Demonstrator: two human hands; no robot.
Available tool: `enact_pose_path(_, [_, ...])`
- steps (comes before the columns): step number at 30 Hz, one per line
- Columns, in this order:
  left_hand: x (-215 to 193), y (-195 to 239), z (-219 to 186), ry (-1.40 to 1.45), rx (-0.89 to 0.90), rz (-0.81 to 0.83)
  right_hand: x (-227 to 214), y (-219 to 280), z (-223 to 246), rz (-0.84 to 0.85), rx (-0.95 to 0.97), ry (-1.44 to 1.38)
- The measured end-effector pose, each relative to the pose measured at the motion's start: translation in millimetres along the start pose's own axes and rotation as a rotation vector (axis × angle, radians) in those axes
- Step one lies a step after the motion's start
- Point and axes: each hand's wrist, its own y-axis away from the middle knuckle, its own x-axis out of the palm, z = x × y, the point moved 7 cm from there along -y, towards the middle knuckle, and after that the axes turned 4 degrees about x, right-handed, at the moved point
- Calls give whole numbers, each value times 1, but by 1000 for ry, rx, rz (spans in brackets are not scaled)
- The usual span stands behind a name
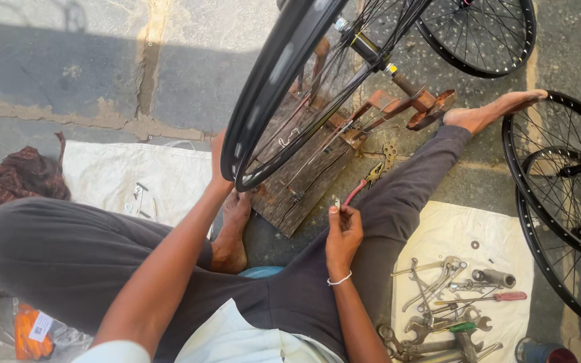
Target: The person sits on the ground and works on a bicycle wheel mounted on a wooden stand. They use a small tool to adjust the spokes and rim of the wheel, rotating it periodically to access different sections. Various tools and another wheel are visible on the ground nearby.
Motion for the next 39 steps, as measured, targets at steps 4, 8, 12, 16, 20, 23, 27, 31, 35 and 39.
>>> enact_pose_path(4, [62,-20,22,-24,-85,488,-4,-9,-12,30,0,85])
enact_pose_path(8, [69,-21,22,-80,-207,505,-7,-19,-18,13,18,138])
enact_pose_path(12, [88,-12,51,-432,-185,676,-4,-19,-26,40,45,149])
enact_pose_path(16, [88,-11,44,-431,-206,654,9,-15,-21,93,57,165])
enact_pose_path(20, [75,-20,19,-397,-180,613,17,-5,-13,124,70,224])
enact_pose_path(23, [71,-22,10,-410,-212,634,23,3,-5,146,57,261])
enact_pose_path(27, [71,-26,8,-409,-211,629,30,8,12,160,-5,329])
enact_pose_path(31, [70,-25,8,-402,-204,609,41,12,35,171,-85,396])
enact_pose_path(35, [69,-24,8,-399,-217,624,61,20,62,202,-212,418])
enact_pose_path(39, [68,-26,6,-391,-209,612,84,32,88,263,-371,420])
